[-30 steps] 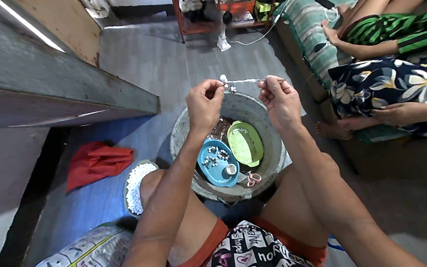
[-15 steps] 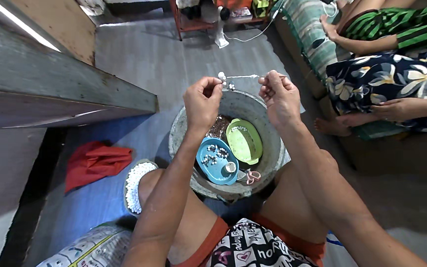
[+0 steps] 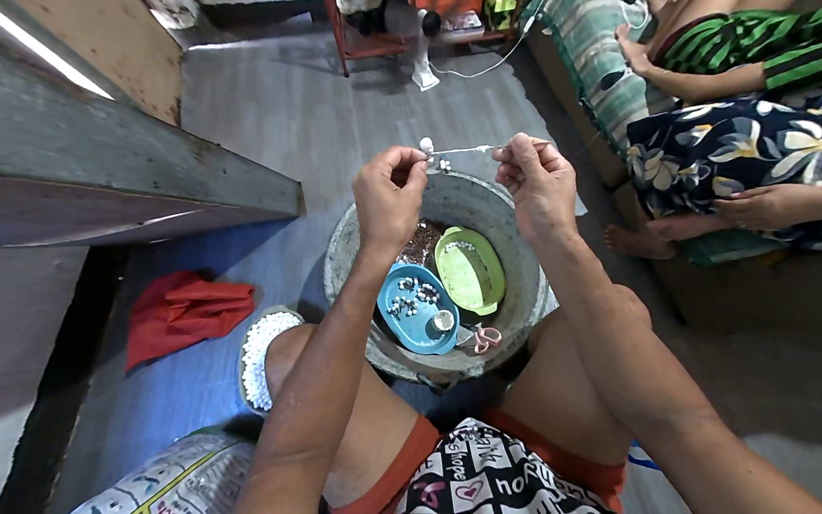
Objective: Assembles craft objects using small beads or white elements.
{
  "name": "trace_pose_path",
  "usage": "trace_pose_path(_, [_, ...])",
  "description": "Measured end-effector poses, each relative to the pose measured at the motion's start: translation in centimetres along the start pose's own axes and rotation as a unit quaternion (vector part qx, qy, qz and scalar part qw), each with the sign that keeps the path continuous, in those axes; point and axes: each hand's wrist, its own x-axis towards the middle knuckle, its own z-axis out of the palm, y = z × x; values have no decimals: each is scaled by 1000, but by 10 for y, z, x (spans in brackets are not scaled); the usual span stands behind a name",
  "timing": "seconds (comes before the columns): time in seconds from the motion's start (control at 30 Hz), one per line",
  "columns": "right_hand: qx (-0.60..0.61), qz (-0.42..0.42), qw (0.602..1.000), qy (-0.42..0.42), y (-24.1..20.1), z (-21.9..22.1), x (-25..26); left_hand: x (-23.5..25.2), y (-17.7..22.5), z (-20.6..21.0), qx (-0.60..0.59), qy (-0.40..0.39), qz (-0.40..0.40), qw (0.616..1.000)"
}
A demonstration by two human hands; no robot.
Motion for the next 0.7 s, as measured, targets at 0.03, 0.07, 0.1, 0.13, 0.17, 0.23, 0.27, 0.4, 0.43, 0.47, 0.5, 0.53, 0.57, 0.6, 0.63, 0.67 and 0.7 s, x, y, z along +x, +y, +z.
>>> trace_pose_path(0.03, [-7,-5,1000,2,0,0,0,0,0,0,6,0,4,1000])
trace_pose_path(0.07, [-15,-8,1000,4,-2,1,1,0,0,-1,12,-1,9,1000])
trace_pose_path(0.1, [-21,-10,1000,6,-3,0,1,0,0,-1,19,1,15,1000])
trace_pose_path(0.13, [-25,-14,1000,6,-3,0,2,0,0,-2,26,3,20,999])
trace_pose_path(0.17, [-28,-18,999,6,-3,-1,2,-1,0,-2,32,4,25,999])
trace_pose_path(0.23, [-29,-23,999,-2,-3,-2,1,-1,-1,-1,36,6,33,999])
trace_pose_path(0.27, [-28,-24,999,-8,-2,-2,1,-1,-1,-1,37,6,35,999])
trace_pose_path(0.4, [-24,-21,999,-14,-4,0,-1,-1,-1,-2,42,7,41,998])
trace_pose_path(0.43, [-24,-22,999,-16,-5,-1,-1,-1,-2,-2,43,8,43,998])
trace_pose_path(0.47, [-23,-23,999,-18,-4,-1,0,-1,-2,-2,44,8,44,998])
trace_pose_path(0.5, [-22,-24,999,-19,-4,-1,0,-1,-2,-1,46,8,45,998])
trace_pose_path(0.53, [-21,-24,999,-20,-4,-1,0,-1,-2,-1,48,7,45,998])
trace_pose_path(0.57, [-21,-23,999,-21,-4,-2,-1,-1,-2,0,51,7,44,998])
trace_pose_path(0.6, [-24,-23,999,-20,-4,-2,-1,-2,-2,0,54,7,45,997])
trace_pose_path(0.63, [-25,-23,999,-20,-4,-1,-1,-2,-2,0,58,7,45,997])
trace_pose_path(0.67, [-26,-24,999,-21,-5,-1,-1,-2,-1,0,60,6,46,997])
trace_pose_path(0.7, [-24,-26,999,-21,-5,0,-1,-2,-1,0,60,5,46,997])
